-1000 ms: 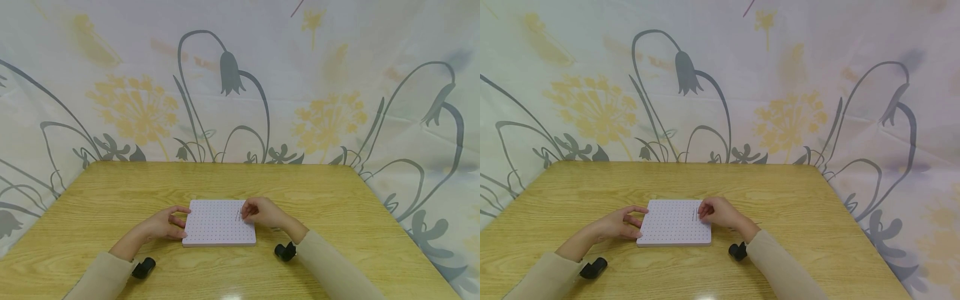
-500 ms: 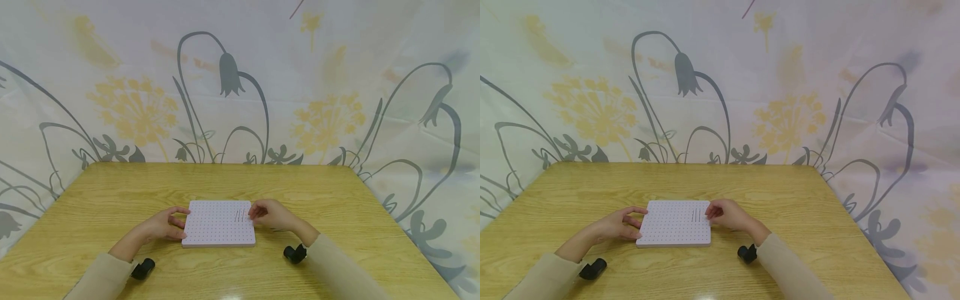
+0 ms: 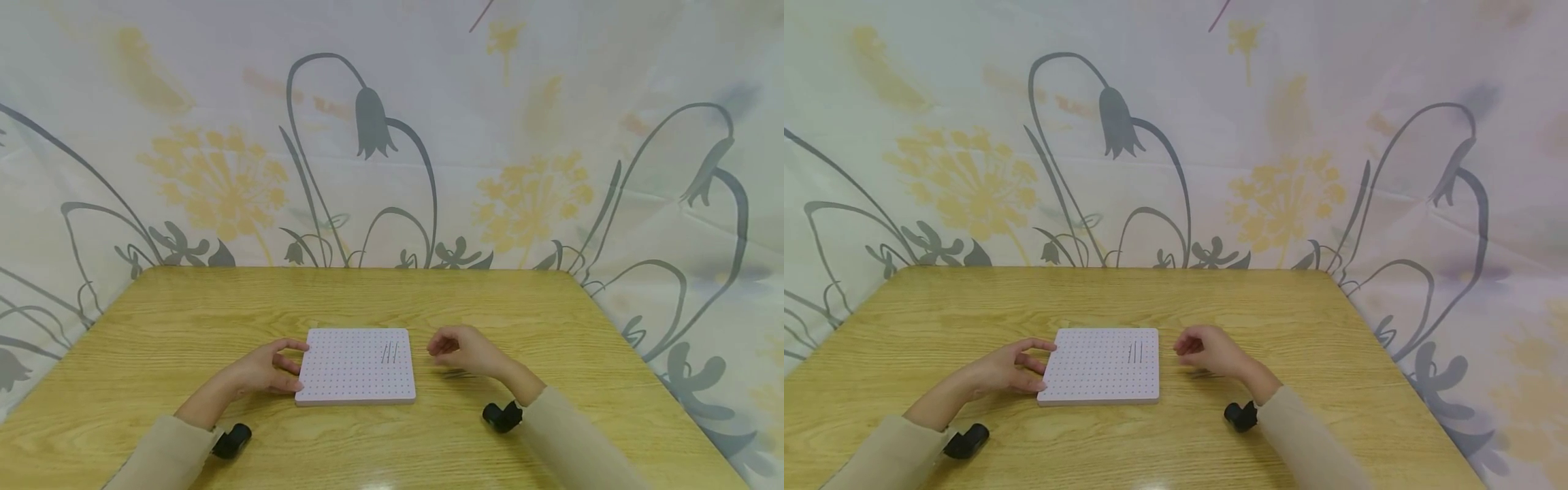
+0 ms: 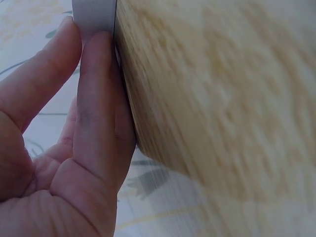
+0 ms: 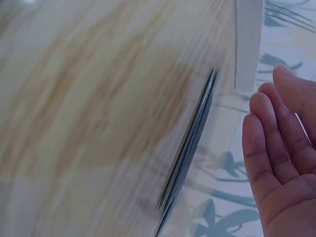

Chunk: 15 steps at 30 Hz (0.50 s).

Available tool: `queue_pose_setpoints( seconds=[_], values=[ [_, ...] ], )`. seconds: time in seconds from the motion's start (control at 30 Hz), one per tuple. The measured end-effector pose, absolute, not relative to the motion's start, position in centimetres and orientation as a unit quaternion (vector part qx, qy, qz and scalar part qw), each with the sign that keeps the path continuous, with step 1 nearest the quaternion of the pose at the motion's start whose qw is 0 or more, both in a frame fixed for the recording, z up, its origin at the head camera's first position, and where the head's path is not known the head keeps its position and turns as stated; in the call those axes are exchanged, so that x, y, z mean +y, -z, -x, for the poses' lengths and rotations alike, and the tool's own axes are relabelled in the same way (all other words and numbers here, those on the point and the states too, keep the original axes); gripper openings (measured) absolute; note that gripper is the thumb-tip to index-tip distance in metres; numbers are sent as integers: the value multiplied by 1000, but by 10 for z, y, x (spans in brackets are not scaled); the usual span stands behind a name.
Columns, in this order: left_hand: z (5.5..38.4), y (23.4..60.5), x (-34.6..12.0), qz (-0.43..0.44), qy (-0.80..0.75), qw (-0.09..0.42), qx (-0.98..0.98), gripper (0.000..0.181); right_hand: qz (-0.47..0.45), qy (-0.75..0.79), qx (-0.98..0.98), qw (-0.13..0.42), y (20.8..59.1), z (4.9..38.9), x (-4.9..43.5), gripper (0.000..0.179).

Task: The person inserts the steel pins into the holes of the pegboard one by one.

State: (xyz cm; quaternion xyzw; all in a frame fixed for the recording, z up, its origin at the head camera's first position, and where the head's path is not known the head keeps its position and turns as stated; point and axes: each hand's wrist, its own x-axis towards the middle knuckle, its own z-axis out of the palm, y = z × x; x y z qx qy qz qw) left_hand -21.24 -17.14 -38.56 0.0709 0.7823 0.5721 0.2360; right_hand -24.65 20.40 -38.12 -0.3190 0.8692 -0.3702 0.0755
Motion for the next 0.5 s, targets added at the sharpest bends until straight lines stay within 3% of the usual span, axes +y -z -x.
queue_pose_setpoints(
  seconds=[0.5],
  values=[
    [213,386,-171,-68,-574,237,781,67,298,359,881,83,387,244,227,9]
  ],
)
